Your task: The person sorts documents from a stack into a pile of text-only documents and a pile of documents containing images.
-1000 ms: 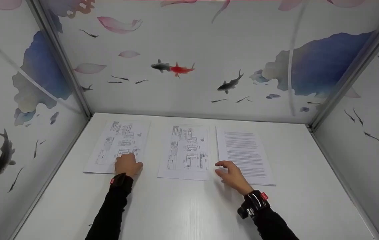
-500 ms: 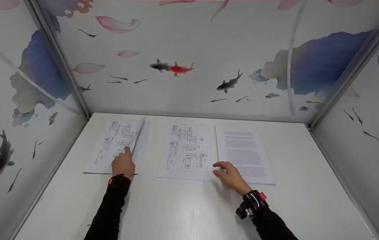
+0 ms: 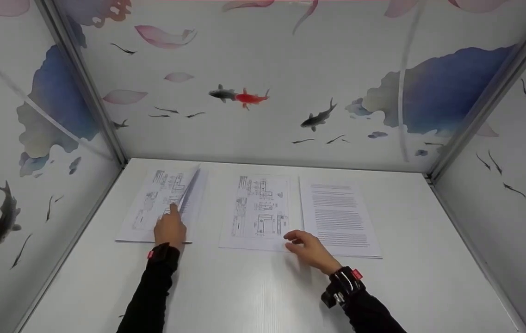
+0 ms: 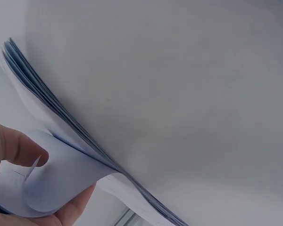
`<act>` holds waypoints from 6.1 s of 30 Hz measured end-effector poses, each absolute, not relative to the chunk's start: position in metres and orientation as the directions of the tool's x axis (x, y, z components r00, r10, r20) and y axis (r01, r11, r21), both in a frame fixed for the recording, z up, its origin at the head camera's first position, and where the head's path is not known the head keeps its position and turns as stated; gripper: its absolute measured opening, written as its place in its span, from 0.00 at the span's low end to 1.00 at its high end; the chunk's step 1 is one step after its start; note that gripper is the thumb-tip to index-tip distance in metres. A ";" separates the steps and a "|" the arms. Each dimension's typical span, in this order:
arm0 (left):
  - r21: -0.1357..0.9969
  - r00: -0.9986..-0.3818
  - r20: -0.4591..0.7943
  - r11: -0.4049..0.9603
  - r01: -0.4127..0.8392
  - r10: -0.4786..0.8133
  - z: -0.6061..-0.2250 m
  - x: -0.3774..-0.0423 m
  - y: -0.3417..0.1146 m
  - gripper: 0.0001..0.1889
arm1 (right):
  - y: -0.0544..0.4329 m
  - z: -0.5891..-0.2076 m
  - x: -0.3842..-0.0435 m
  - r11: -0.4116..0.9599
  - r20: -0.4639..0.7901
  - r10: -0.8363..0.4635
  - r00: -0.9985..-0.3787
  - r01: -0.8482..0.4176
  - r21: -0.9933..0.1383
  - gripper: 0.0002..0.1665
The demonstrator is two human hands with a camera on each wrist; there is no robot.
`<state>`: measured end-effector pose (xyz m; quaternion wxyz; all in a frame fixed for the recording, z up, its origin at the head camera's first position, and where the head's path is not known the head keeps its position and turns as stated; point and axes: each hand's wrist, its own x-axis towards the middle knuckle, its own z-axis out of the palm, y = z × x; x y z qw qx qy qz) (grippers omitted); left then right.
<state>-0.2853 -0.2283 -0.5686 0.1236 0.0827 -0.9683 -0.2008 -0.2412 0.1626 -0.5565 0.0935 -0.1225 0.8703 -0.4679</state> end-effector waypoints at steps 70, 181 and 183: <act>-0.146 -0.576 0.681 0.855 0.498 0.452 -0.532 -0.229 -0.030 0.24 | 0.110 -0.514 -0.264 -0.203 -0.021 -0.130 -0.991 0.047 -0.978 0.25; 0.475 -0.994 0.021 0.876 -0.083 -0.106 -0.557 -0.273 -0.128 0.06 | 0.143 -0.554 -0.256 0.580 -0.206 -0.044 -0.978 0.143 -0.802 0.22; 0.501 -0.993 0.024 0.861 -0.086 -0.113 -0.556 -0.272 -0.128 0.05 | 0.143 -0.553 -0.256 0.582 -0.207 -0.048 -0.977 0.141 -0.801 0.21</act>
